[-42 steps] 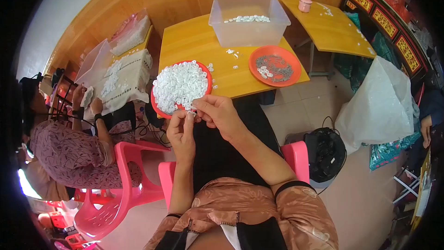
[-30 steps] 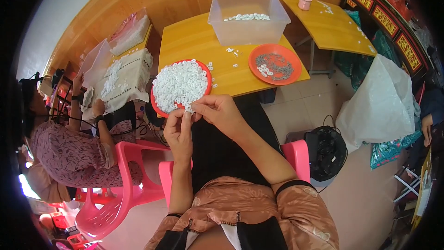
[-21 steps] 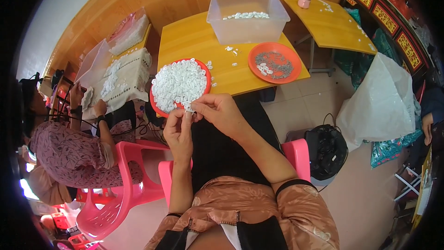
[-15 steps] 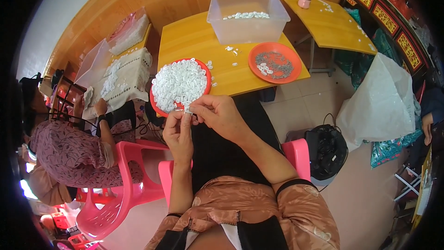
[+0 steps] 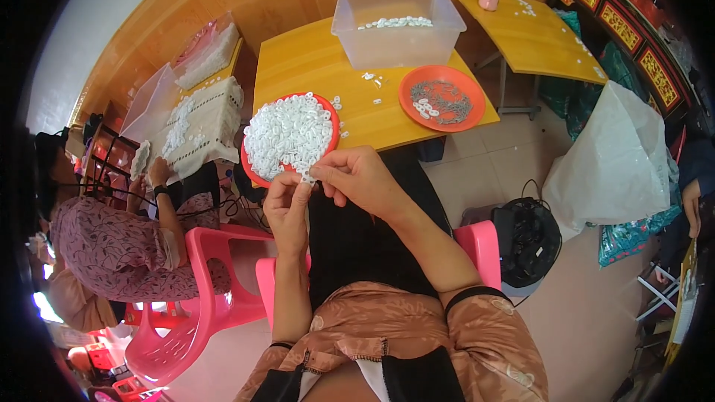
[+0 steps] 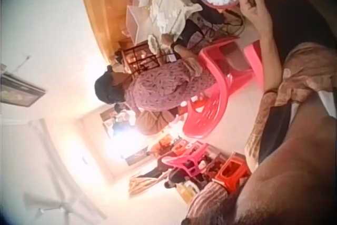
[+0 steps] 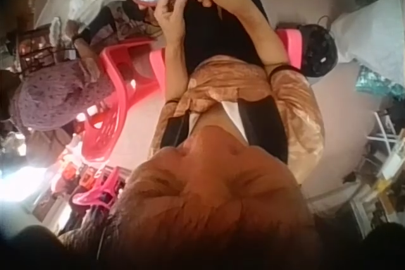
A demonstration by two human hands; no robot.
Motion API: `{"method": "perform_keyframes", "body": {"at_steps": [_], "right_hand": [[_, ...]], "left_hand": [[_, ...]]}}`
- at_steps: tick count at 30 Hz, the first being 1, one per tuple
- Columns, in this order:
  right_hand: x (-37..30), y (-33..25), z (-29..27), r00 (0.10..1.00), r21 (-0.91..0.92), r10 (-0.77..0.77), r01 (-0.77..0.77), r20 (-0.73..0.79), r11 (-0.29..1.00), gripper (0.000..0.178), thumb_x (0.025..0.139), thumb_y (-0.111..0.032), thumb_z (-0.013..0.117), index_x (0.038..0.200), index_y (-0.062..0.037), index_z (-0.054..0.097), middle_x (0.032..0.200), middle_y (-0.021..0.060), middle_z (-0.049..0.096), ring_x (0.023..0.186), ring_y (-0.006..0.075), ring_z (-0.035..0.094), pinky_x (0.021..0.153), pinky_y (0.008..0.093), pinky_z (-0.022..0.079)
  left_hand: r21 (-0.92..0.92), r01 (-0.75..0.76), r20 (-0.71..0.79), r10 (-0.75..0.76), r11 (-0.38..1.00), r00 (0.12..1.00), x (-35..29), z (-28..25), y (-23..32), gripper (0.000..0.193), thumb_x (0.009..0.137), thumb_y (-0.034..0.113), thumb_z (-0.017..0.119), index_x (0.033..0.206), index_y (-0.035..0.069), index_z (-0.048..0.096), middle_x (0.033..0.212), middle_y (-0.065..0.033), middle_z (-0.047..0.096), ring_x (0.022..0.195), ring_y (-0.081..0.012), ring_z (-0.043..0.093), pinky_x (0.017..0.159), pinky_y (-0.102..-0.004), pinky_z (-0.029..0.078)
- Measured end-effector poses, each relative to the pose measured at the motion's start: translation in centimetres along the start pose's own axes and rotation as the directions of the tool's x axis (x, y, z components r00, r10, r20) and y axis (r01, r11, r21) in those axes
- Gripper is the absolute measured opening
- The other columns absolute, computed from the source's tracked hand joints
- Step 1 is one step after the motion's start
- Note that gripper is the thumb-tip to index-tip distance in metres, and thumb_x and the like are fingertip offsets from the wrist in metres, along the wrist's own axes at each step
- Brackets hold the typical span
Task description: Assembling small white plastic components by manually inserting metal pins.
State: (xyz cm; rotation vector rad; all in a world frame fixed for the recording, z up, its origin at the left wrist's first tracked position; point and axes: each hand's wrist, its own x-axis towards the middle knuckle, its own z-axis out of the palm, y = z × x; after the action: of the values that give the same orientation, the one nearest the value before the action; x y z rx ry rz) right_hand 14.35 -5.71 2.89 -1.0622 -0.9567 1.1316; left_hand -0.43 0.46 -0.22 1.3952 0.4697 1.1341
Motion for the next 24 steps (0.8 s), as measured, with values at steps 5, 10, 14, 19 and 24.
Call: {"method": "perform_keyframes", "body": {"at_steps": [5,10,14,19,24], "right_hand": [[0.0,0.0,0.1,0.997,0.038,0.063,-0.064,0.042,0.997,0.019,0.09,-0.016,0.064,0.085,0.0017,0.066,0.058,0.0018,0.056,0.044,0.006,0.05,0.042,0.0192,0.037],[0.1,-0.1,0.3,0.994,0.044,0.094,-0.096,0.047,0.994,0.02,0.09,-0.017,0.063,0.085,0.0023,0.065,0.057,0.0025,0.056,0.042,0.0069,0.05,0.04,0.0196,0.037],[0.1,0.4,0.9,0.997,0.084,0.065,-0.069,0.045,0.994,0.021,0.092,-0.018,0.061,0.085,0.0016,0.065,0.057,0.0025,0.057,0.043,0.0069,0.05,0.041,0.0196,0.038],[0.4,1.1,1.4,0.998,0.092,0.052,-0.056,0.041,0.994,0.026,0.094,-0.022,0.057,0.086,0.0011,0.065,0.059,0.0022,0.058,0.045,0.0062,0.051,0.043,0.0196,0.039],[0.3,0.9,0.9,0.995,0.04,0.073,-0.076,0.062,0.996,0.026,0.095,-0.024,0.057,0.088,-0.0001,0.064,0.06,0.0008,0.057,0.046,0.0054,0.05,0.043,0.0187,0.038]], "left_hand": [[0.095,-0.136,0.176,0.118,0.986,0.977,0.7,-1.1,-0.6,0.029,0.09,0.01,0.061,0.116,-0.003,0.062,0.111,-0.0099,0.061,0.106,-0.0178,0.055,0.092,-0.0298,0.042],[0.118,-0.15,0.113,0.137,0.982,0.984,0.3,-1.3,-1.9,0.028,0.091,0.012,0.059,0.114,-0.003,0.063,0.115,-0.0114,0.061,0.107,-0.0203,0.056,0.095,-0.0326,0.041],[0.101,-0.118,-0.019,0.12,0.988,0.993,-0.4,-0.7,-2.5,0.026,0.092,0.011,0.058,0.113,-0.004,0.063,0.112,-0.0115,0.062,0.104,-0.0199,0.057,0.095,-0.0324,0.042],[0.021,-0.097,-0.049,0.098,0.995,0.994,-0.1,-0.4,-2.4,0.024,0.094,0.011,0.056,0.112,-0.003,0.063,0.11,-0.0089,0.061,0.103,-0.0168,0.055,0.092,-0.0301,0.041],[-0.043,-0.036,0.038,0.037,0.998,0.999,0.2,-1.2,-2.1,0.024,0.093,0.01,0.056,0.113,-0.003,0.062,0.112,-0.0091,0.059,0.105,-0.0166,0.054,0.095,-0.0298,0.04]]}}
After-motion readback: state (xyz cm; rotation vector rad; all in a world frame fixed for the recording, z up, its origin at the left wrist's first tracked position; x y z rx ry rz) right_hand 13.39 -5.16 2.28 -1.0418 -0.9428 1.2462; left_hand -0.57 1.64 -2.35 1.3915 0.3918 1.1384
